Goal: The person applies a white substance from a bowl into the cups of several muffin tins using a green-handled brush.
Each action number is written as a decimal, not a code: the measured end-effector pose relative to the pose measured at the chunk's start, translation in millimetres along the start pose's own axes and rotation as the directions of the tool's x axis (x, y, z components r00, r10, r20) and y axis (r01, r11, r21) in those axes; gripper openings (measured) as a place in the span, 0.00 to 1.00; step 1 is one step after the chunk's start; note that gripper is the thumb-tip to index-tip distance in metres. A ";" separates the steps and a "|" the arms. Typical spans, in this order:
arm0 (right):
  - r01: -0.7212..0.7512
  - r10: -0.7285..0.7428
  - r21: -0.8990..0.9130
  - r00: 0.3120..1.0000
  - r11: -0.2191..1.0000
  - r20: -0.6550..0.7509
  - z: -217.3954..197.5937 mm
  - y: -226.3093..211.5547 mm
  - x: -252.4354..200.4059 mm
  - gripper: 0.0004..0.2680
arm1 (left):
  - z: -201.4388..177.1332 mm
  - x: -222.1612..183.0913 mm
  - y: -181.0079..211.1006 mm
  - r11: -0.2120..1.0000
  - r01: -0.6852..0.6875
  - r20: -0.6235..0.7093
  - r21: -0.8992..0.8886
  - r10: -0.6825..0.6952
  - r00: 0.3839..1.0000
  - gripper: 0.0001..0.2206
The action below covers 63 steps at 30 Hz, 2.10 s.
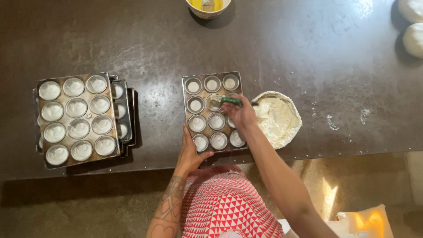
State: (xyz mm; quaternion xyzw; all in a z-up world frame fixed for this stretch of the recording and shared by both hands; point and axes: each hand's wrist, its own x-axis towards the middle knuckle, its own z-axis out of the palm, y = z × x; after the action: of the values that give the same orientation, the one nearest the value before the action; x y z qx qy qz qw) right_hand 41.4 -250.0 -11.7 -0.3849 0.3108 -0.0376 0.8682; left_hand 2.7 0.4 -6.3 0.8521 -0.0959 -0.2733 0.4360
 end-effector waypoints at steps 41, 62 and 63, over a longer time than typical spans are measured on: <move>0.656 0.126 -0.705 0.750 -0.272 0.649 129.8 -11.0 3.0 0.07 | 2.9 -0.8 -1.6 1.000 -0.007 -0.011 -0.014 0.007 1.000 0.66; 0.273 -0.608 -0.729 0.757 0.628 -0.240 -146.3 -87.1 -154.1 0.12 | -1.0 -0.2 -3.0 0.995 -0.105 0.002 0.002 0.105 0.995 0.64; 0.229 -0.609 -0.753 0.745 0.616 -0.271 -151.6 -81.5 -146.9 0.12 | -1.0 1.7 -3.7 0.996 -0.084 -0.007 0.017 0.084 0.996 0.64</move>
State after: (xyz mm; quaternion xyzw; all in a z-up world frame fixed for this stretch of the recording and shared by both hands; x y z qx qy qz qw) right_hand -148.7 -360.2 42.3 -0.7130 0.4137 -0.2312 0.5167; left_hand 4.4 2.7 -9.4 0.8520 -0.1322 -0.2506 0.4402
